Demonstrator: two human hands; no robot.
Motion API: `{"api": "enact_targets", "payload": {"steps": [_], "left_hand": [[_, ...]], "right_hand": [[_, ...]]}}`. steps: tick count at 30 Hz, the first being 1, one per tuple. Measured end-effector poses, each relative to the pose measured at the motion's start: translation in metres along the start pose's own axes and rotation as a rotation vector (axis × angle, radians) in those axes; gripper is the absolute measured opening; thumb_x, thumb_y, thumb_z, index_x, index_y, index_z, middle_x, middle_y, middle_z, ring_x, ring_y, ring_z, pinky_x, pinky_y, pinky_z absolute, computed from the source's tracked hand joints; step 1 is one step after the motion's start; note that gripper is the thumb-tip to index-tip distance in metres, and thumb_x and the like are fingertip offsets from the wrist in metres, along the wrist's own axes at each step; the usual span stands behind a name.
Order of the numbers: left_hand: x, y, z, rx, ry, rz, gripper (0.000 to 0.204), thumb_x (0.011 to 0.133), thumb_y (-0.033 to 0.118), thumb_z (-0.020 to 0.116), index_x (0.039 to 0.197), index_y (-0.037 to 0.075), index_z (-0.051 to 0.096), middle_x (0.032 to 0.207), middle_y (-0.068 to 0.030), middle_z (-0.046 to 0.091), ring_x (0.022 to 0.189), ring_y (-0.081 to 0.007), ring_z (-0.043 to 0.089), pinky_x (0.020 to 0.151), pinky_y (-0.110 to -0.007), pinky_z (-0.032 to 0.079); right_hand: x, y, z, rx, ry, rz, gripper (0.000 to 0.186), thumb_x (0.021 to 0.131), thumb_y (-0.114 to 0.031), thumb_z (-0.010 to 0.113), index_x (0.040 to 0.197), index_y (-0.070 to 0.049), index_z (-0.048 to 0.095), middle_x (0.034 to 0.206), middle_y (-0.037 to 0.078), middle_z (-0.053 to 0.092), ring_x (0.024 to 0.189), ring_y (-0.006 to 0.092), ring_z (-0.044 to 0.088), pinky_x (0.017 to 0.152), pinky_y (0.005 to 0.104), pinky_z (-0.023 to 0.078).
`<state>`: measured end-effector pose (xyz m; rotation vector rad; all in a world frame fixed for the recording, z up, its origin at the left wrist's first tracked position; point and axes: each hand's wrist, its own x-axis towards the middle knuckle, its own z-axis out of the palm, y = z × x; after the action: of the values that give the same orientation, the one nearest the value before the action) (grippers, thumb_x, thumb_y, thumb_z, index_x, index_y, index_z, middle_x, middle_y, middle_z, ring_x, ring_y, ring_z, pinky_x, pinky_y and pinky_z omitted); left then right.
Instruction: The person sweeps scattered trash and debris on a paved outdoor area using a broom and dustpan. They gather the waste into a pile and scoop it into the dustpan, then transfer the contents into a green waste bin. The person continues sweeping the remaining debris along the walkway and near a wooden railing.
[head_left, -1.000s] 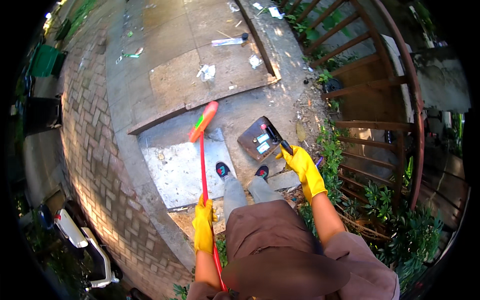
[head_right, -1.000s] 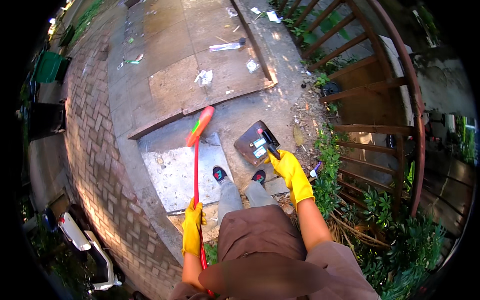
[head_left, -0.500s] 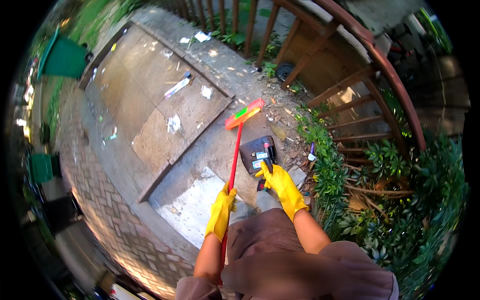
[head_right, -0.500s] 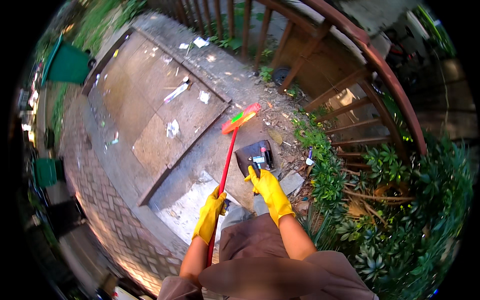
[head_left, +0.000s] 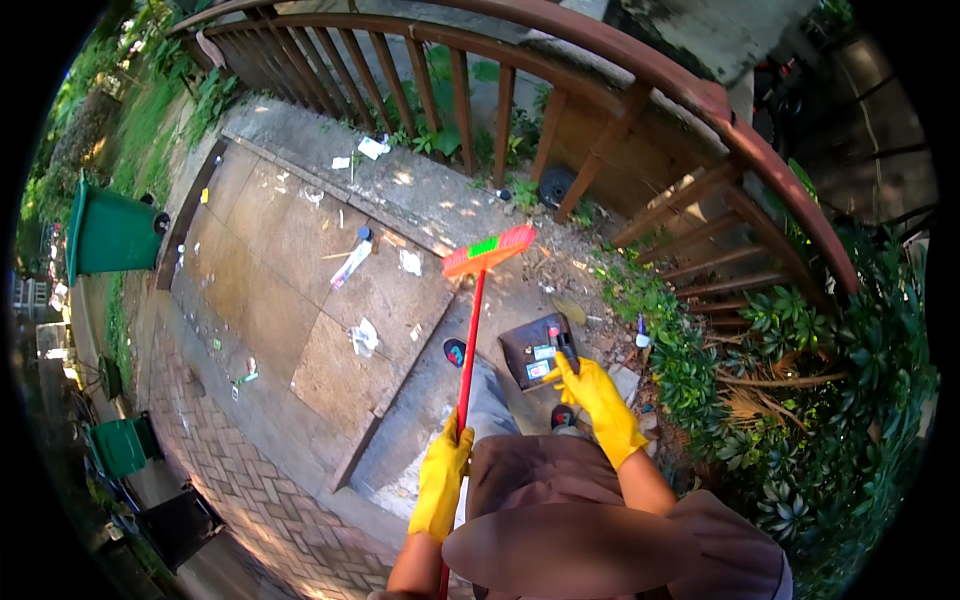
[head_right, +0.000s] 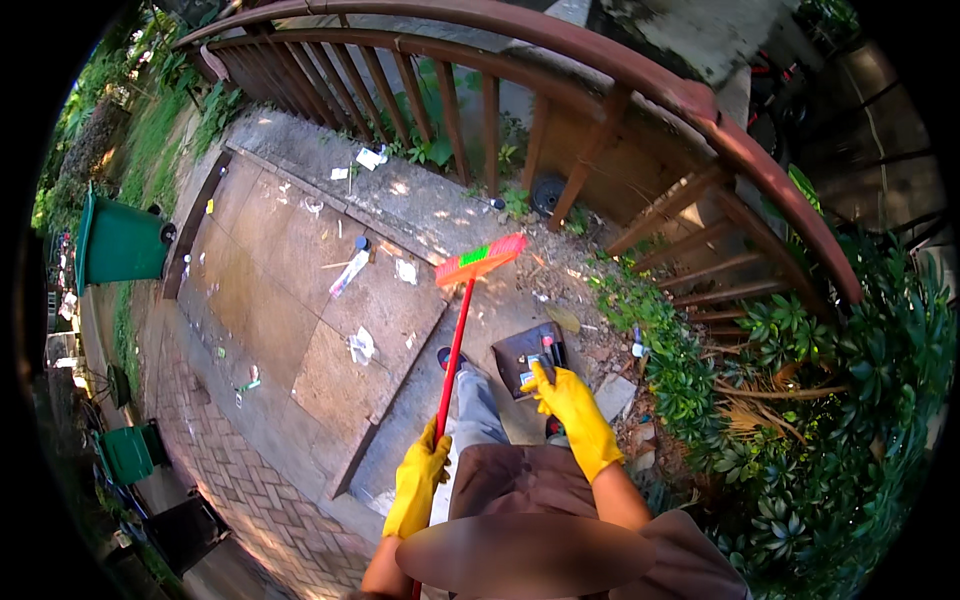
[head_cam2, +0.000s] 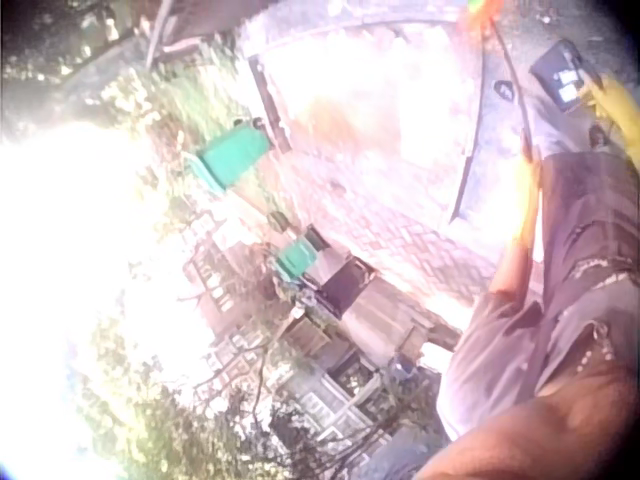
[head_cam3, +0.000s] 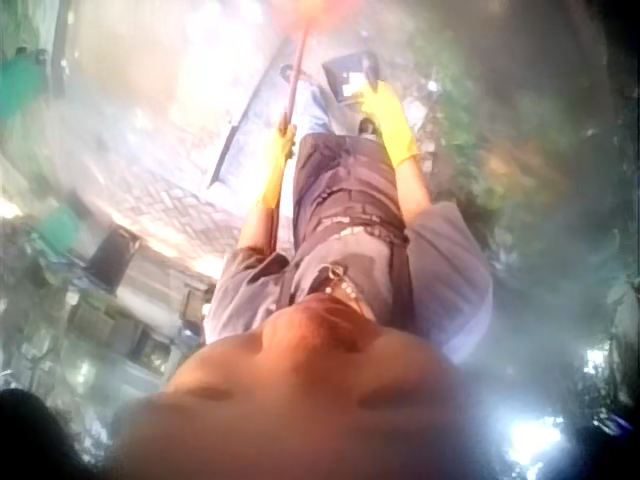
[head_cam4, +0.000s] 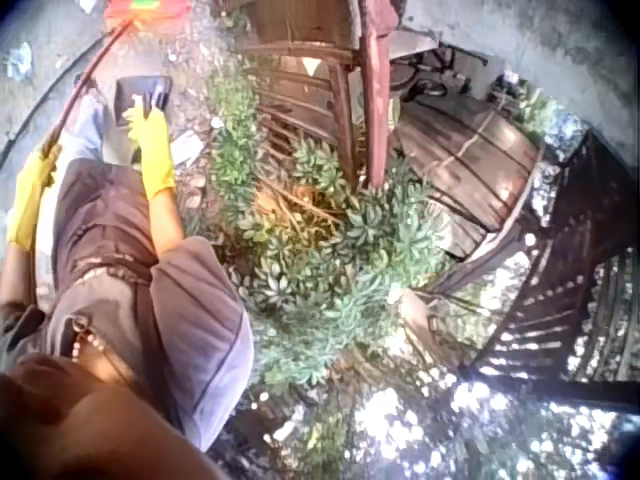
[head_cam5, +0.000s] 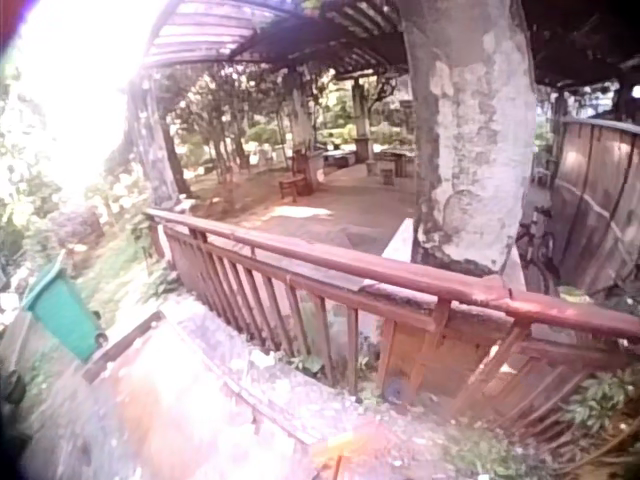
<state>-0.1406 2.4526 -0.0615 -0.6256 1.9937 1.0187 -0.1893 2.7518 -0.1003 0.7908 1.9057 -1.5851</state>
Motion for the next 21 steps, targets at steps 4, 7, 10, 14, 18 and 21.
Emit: {"api": "enact_targets", "payload": {"steps": [4,7,10,14,18,21], "left_hand": [[0.109,0.101,-0.061,0.291,0.103,0.180,0.051,0.101,0.028,0.057,0.150,0.015,0.047,0.078,-0.0189,0.069,0.056,-0.0292,0.067,0.056,-0.043,0.054],[0.228,0.128,-0.091,0.456,0.149,0.291,0.057,0.101,0.038,0.052,0.154,0.021,0.040,0.101,-0.0243,0.073,0.094,-0.0433,0.070,0.082,-0.054,0.054],[0.293,0.122,-0.130,0.546,0.174,0.297,0.053,0.102,0.038,0.048,0.151,0.020,0.044,0.110,-0.0260,0.071,0.104,-0.0448,0.068,0.089,-0.055,0.053],[0.271,0.127,-0.174,0.691,-0.041,0.057,0.054,0.100,0.035,0.047,0.154,0.033,0.041,0.111,-0.0276,0.070,0.104,-0.0443,0.068,0.090,-0.054,0.053],[0.216,0.103,-0.228,0.704,-0.021,0.062,0.062,0.097,0.040,0.054,0.156,0.034,0.037,0.093,-0.0271,0.071,0.085,-0.0441,0.071,0.077,-0.055,0.056],[0.234,0.148,-0.221,0.597,0.014,0.022,0.058,0.099,0.037,0.054,0.155,0.030,0.040,0.083,-0.0234,0.072,0.071,-0.0381,0.073,0.066,-0.052,0.058]], "right_hand": [[0.038,-0.045,-0.005,0.048,0.051,0.028,0.065,0.105,-0.056,0.049,0.095,0.001,0.078,0.073,0.013,0.071,0.056,0.0161,0.064,0.050,0.0273,0.047],[0.074,-0.067,0.013,0.066,0.063,0.004,0.065,0.106,-0.054,0.048,0.094,0.002,0.078,0.068,0.012,0.069,0.055,0.0165,0.064,0.050,0.0283,0.049],[0.102,-0.103,0.037,0.056,0.080,0.000,0.065,0.106,-0.054,0.048,0.094,0.002,0.077,0.069,0.012,0.070,0.052,0.0158,0.062,0.050,0.0287,0.049],[0.129,-0.130,0.034,0.068,0.154,0.072,0.064,0.105,-0.054,0.050,0.092,0.002,0.078,0.073,0.013,0.072,0.050,0.0149,0.060,0.049,0.0290,0.048],[0.167,-0.140,0.045,0.066,0.141,0.037,0.063,0.105,-0.055,0.050,0.091,0.000,0.078,0.078,0.015,0.074,0.050,0.0149,0.060,0.048,0.0292,0.047],[0.180,-0.156,0.052,0.090,0.171,0.057,0.061,0.105,-0.054,0.051,0.091,-0.001,0.079,0.074,0.012,0.072,0.051,0.0151,0.060,0.049,0.0298,0.047]]}}
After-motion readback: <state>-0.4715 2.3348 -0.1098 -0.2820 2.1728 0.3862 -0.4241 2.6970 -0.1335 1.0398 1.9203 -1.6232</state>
